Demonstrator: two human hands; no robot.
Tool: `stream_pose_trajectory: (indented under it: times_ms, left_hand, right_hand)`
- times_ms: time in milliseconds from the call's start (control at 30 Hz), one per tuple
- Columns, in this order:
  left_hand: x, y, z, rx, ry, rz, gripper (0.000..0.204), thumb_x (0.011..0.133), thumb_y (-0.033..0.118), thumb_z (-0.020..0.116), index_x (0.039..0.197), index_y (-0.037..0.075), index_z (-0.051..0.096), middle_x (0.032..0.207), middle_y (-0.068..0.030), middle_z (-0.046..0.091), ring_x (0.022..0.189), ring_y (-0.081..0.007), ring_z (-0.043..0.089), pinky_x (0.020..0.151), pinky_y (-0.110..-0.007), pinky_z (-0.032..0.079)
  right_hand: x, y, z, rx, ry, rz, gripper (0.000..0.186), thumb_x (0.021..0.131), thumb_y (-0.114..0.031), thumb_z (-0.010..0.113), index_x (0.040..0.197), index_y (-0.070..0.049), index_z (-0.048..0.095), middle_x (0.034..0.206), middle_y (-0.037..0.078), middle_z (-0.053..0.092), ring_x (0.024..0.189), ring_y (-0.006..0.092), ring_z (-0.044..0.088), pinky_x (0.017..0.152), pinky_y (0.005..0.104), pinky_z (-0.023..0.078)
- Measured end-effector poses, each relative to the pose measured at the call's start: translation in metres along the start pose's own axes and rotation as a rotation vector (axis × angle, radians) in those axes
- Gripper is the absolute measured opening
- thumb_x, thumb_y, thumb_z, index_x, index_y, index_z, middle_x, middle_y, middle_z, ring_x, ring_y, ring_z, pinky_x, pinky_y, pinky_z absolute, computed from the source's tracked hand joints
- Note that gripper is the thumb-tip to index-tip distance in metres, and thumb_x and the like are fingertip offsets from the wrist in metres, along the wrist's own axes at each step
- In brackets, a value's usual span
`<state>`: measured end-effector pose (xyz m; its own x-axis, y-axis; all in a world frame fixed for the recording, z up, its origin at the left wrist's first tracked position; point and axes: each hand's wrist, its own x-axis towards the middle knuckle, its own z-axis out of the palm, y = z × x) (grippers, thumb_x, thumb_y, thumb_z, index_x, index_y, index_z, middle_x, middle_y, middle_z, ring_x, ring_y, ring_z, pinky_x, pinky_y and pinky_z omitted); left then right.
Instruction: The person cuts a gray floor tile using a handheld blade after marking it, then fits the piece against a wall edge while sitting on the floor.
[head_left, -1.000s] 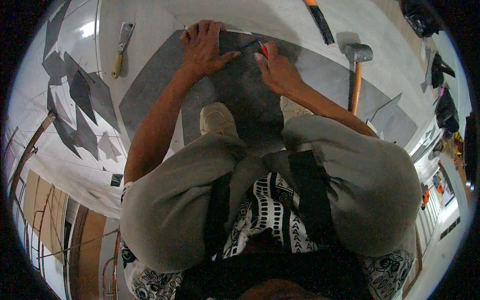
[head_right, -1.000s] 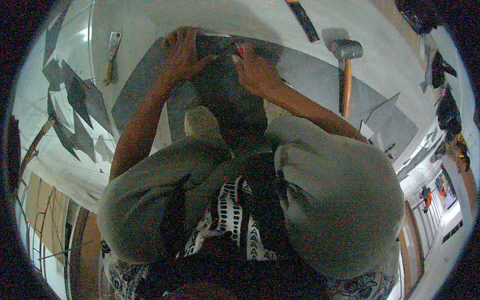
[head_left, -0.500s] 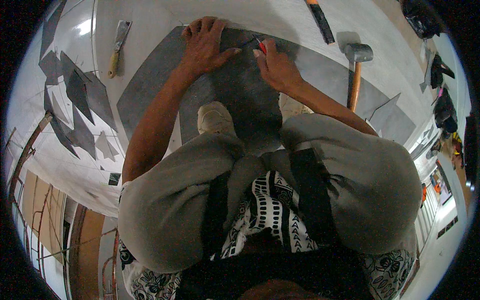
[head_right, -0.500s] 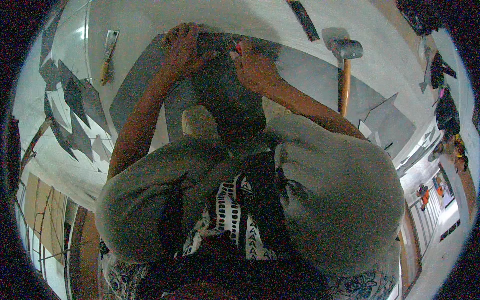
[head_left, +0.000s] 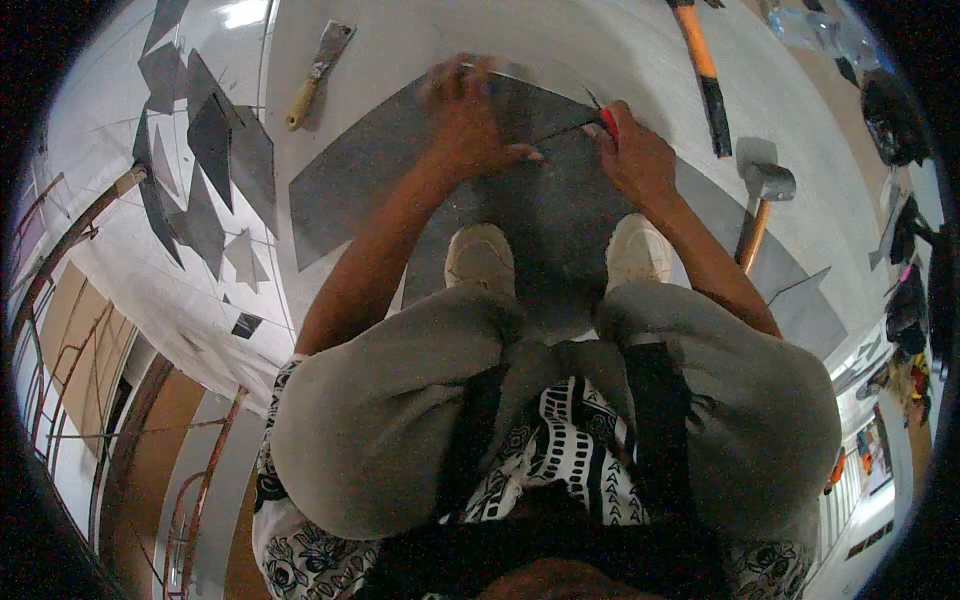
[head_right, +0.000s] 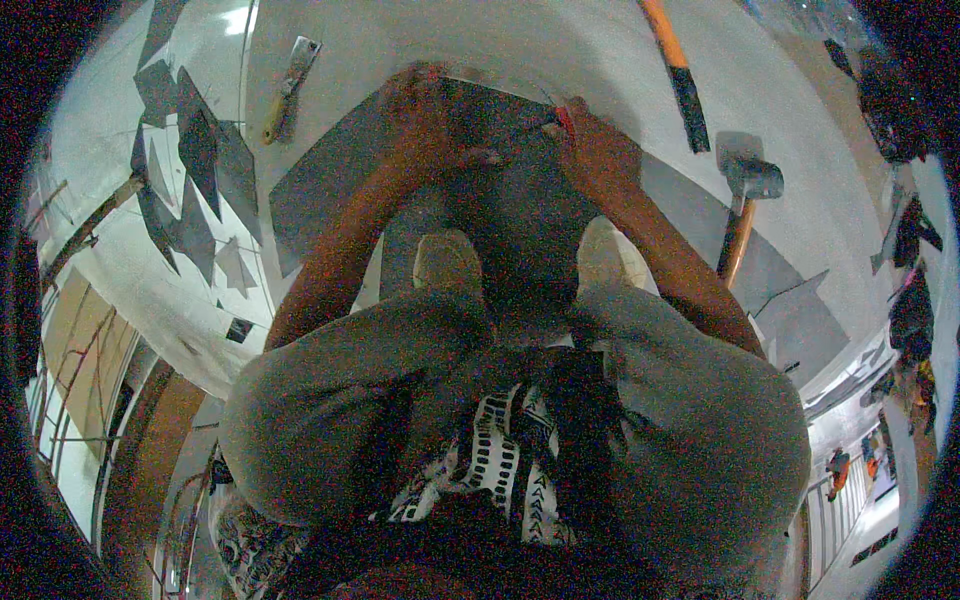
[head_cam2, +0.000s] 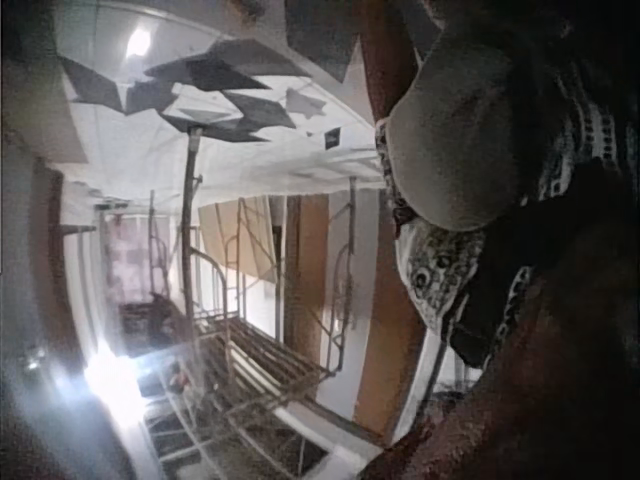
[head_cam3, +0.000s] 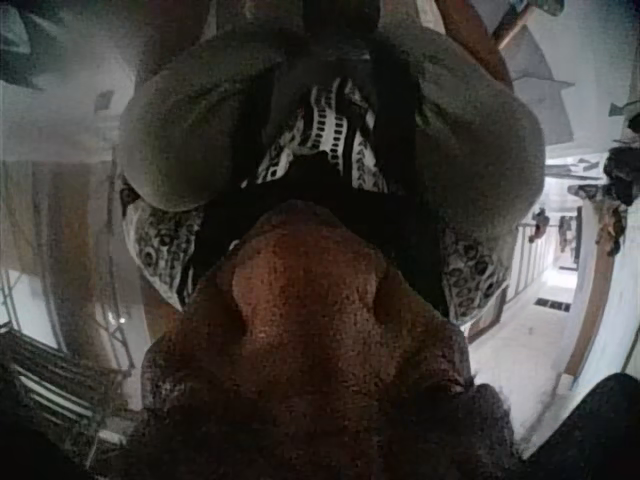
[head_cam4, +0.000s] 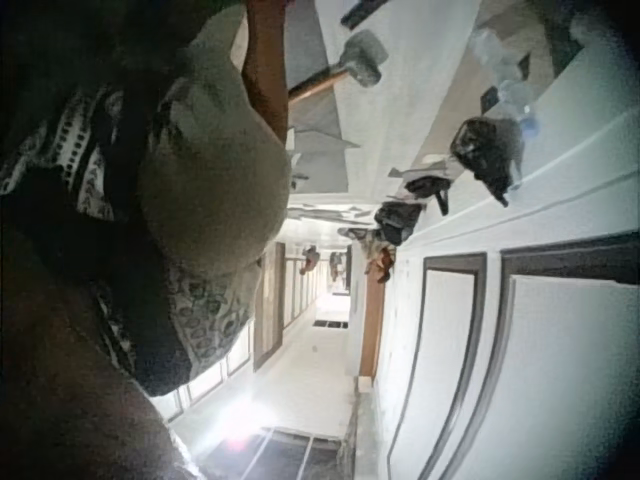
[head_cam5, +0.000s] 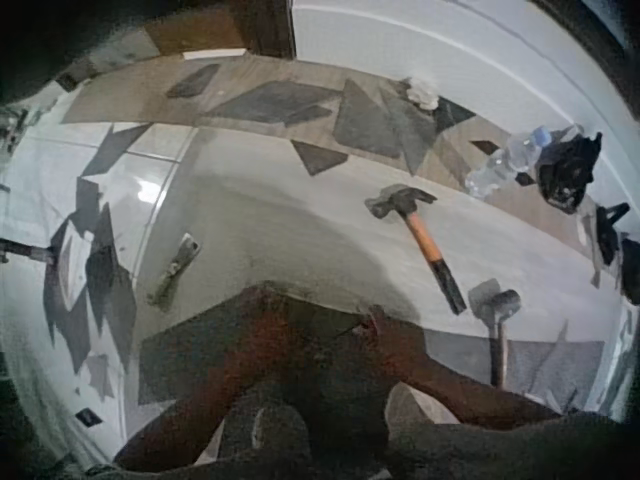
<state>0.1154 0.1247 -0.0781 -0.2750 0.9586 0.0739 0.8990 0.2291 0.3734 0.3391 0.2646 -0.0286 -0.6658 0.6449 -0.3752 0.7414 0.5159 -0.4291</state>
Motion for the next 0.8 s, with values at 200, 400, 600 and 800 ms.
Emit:
stream_pose_trajectory:
  times_ms: [200,400,600,800]
  left_hand:
    - [-0.034,-0.018,-0.051,0.052,-0.143,-0.343,0.151,0.041,0.077,0.088,0.157,0.007,0.021,0.150,-0.0291,0.027,0.142,-0.0510,0.019,0.116,-0.062,0.017]
    - [-0.022,-0.012,-0.073,0.027,-0.213,-0.390,0.153,0.038,0.076,0.090,0.157,0.007,0.024,0.147,-0.0276,0.027,0.139,-0.0491,0.022,0.114,-0.062,0.018]
    - [-0.027,-0.014,-0.066,0.019,-0.171,-0.364,0.150,0.037,0.076,0.090,0.156,0.010,0.026,0.147,-0.0244,0.027,0.139,-0.0474,0.021,0.113,-0.063,0.018]
    - [-0.028,-0.018,-0.070,0.028,-0.166,-0.308,0.149,0.036,0.077,0.089,0.155,0.010,0.030,0.146,-0.0231,0.031,0.139,-0.0459,0.022,0.111,-0.064,0.019]
  right_hand:
    - [-0.006,0.001,-0.002,0.020,0.051,0.029,0.042,0.099,-0.048,0.059,0.114,-0.009,0.052,0.083,0.019,0.068,0.078,0.0426,0.069,0.067,0.0540,0.052]
    - [0.001,0.005,0.001,-0.017,0.002,0.049,0.039,0.099,-0.045,0.061,0.114,-0.010,0.054,0.082,0.017,0.068,0.075,0.0409,0.069,0.064,0.0502,0.053]
    - [-0.001,0.009,0.000,0.030,0.091,-0.107,0.031,0.097,-0.041,0.065,0.107,-0.012,0.058,0.084,0.015,0.069,0.076,0.0370,0.069,0.065,0.0468,0.053]
    - [-0.003,0.003,-0.002,-0.055,0.027,-0.080,0.030,0.095,-0.039,0.066,0.108,-0.014,0.059,0.088,0.014,0.069,0.080,0.0364,0.070,0.065,0.0478,0.054]
